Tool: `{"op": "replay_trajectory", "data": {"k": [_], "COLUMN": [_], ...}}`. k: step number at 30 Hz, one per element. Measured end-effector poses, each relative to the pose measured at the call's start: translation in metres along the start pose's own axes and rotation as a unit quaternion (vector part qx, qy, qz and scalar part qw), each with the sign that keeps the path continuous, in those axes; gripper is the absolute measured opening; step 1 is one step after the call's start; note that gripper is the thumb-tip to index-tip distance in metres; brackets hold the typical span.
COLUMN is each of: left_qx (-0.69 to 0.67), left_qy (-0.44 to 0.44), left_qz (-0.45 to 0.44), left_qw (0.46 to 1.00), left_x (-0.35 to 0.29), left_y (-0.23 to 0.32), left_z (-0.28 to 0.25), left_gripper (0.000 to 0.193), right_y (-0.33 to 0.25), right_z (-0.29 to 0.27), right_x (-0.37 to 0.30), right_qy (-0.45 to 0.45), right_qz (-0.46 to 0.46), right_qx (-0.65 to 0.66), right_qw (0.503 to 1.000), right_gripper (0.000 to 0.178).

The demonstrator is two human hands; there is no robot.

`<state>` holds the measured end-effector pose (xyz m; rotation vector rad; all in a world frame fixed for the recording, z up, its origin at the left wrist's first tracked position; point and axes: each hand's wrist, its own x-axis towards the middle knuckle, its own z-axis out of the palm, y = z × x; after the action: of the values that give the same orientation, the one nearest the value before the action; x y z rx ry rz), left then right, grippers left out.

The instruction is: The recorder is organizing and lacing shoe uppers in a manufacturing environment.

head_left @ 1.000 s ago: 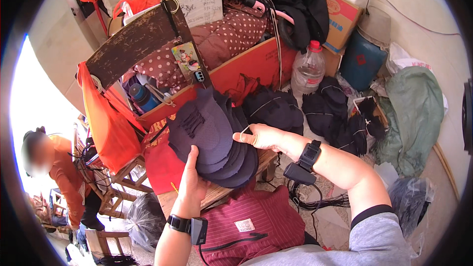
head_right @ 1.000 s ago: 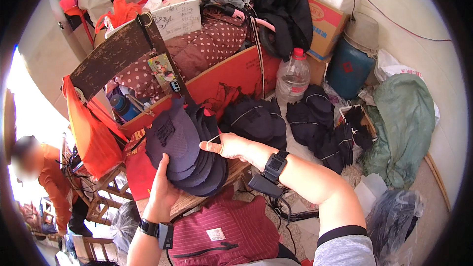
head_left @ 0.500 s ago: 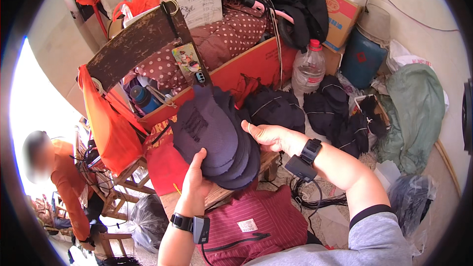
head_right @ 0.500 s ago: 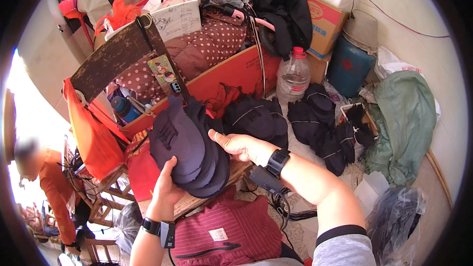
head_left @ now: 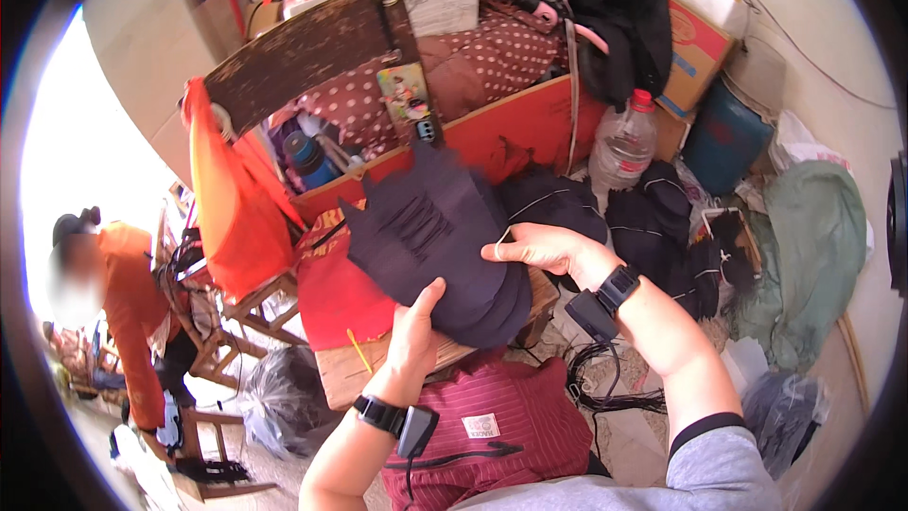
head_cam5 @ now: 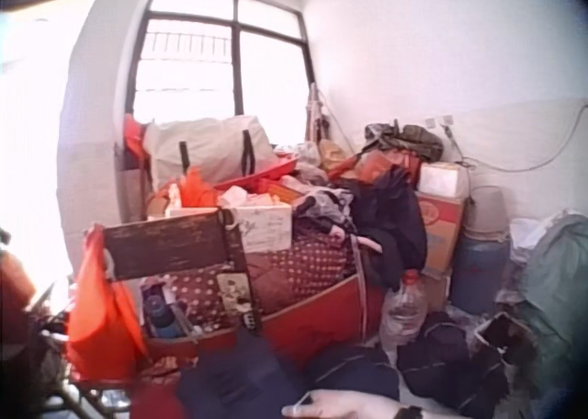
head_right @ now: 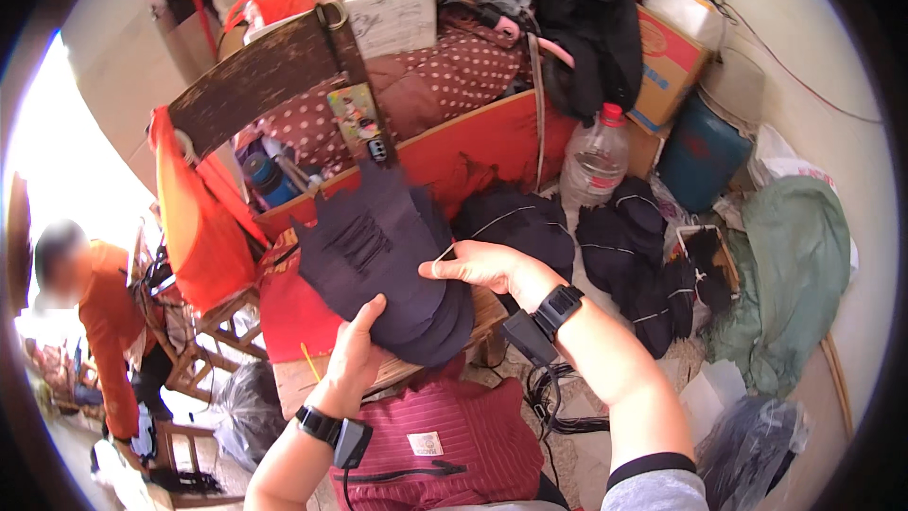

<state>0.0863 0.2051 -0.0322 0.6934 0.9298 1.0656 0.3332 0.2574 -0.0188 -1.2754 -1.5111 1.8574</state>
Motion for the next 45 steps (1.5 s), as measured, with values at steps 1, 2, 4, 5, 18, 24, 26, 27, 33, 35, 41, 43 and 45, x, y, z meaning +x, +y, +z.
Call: {"op": "replay_trajectory", "data": {"k": [1,2,4,5,18,24,26,27,33,35,41,43,45], "left_qx": [-0.008,-0.014,-0.013,0.002,0.392,0.299,0.264,0.246,0.132,0.094,-0.018,-0.057,-0.098], "left_qy": [-0.007,-0.018,-0.019,-0.035,-0.177,-0.143,-0.135,-0.130,-0.102,-0.091,-0.076,-0.071,-0.055], "left_qz": [0.012,0.022,0.035,0.068,0.068,0.057,0.055,0.056,0.045,0.034,-0.003,-0.022,-0.034], "left_qw": [1.000,0.999,0.999,0.997,0.900,0.942,0.953,0.959,0.985,0.991,0.997,0.996,0.993], "left_x": [0.004,0.007,0.003,-0.001,-0.171,-0.175,-0.190,-0.197,-0.185,-0.178,-0.172,-0.157,-0.162], "left_y": [-0.005,-0.009,-0.014,-0.016,-0.021,-0.021,-0.030,-0.032,-0.023,-0.024,-0.036,-0.037,-0.044], "left_z": [-0.005,-0.010,-0.009,-0.005,-0.131,-0.116,-0.130,-0.139,-0.114,-0.105,-0.092,-0.066,-0.066], "left_gripper": [0.054,0.054,0.054,0.054,0.052,0.048,0.047,0.046,0.042,0.041,0.038,0.036,0.035], "right_y": [0.001,0.001,0.005,0.010,0.120,0.144,0.137,0.131,0.108,0.095,0.080,0.044,0.079], "right_z": [0.008,0.018,0.035,0.041,0.117,0.187,0.180,0.178,0.188,0.192,0.190,0.190,0.172], "right_x": [0.000,-0.001,-0.010,-0.018,-0.087,-0.104,-0.120,-0.117,-0.117,-0.110,-0.123,-0.098,-0.148], "right_qy": [0.014,0.032,0.074,0.109,0.274,0.222,0.209,0.201,0.154,0.139,0.115,0.111,0.096], "right_qz": [-0.039,-0.077,-0.086,-0.123,-0.241,-0.221,-0.216,-0.215,-0.190,-0.175,-0.135,-0.118,-0.098], "right_qx": [0.066,0.133,0.152,0.165,-0.154,-0.053,-0.019,-0.003,0.096,0.135,0.247,0.286,0.321], "right_qw": [0.997,0.988,0.982,0.972,0.918,0.948,0.953,0.956,0.965,0.965,0.953,0.945,0.937], "right_gripper": [0.065,0.058,0.051,0.052,0.049,0.045,0.044,0.044,0.041,0.040,0.037,0.036,0.036]}}
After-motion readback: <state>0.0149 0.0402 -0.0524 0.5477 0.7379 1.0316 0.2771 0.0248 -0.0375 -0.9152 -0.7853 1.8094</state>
